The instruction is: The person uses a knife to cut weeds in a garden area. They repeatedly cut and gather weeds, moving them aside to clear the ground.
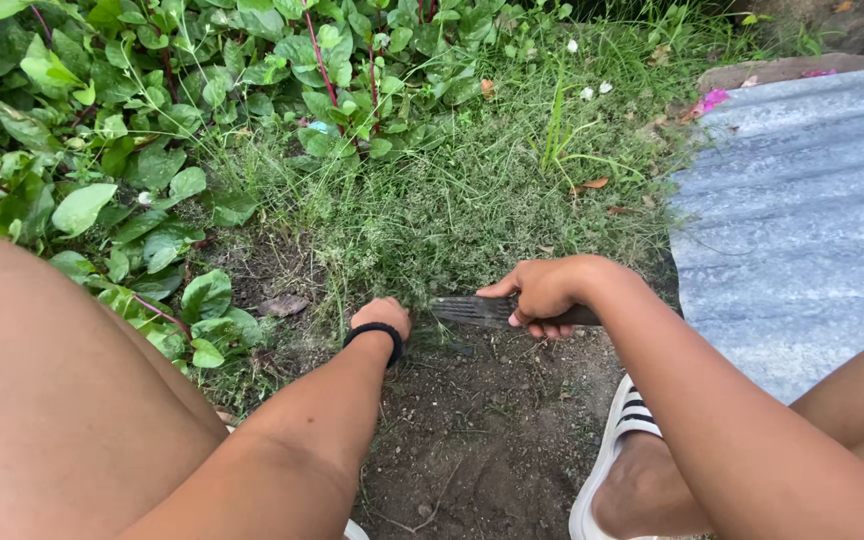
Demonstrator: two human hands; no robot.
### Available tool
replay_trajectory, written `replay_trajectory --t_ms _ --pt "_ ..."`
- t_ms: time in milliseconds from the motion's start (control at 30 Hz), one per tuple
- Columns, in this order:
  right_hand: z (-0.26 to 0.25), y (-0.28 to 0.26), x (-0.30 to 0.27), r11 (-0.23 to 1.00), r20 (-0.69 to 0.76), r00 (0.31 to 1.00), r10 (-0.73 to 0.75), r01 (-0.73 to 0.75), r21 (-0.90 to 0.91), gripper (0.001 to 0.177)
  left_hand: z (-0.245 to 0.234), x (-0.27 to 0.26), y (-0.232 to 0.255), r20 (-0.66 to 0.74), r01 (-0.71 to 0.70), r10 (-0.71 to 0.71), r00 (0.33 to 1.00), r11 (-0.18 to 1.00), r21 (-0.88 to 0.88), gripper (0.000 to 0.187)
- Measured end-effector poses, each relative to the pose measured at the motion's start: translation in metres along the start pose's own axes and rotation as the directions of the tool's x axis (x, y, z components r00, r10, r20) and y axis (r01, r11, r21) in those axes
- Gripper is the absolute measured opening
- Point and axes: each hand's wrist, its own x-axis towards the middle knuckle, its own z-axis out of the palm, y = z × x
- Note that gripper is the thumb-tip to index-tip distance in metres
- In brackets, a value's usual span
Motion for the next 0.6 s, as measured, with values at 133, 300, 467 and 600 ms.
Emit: replay_trajectory --t_ms 133,300,467,600 --pt "0.004 -0.009 0.003 1.000 -0.025 1.000 0.013 -0.013 0.006 0.058 -0.012 -0.002 0.003 0.065 0.110 -0.098 0.993 0.970 -0.218 0.050" --pt "0.012 -0.012 0.013 0.999 -0.093 0.995 0.031 -0.033 -0.016 0.029 -0.016 0.002 -0.002 0.072 0.100 -0.083 0.994 0.958 -0.270 0.053" --pt "0.008 -0.017 0.021 0.994 -0.082 0.994 0.068 -0.075 -0.076 0.027 -0.005 0.010 -0.002 0.004 0.118 -0.121 0.993 0.963 -0.243 0.052" --pt "0.021 -0.023 0.031 0.997 -0.111 0.991 0.071 -0.074 -0.026 0.020 0.000 0.020 -0.002 -0.067 0.057 -0.071 0.995 0.980 -0.190 0.051"
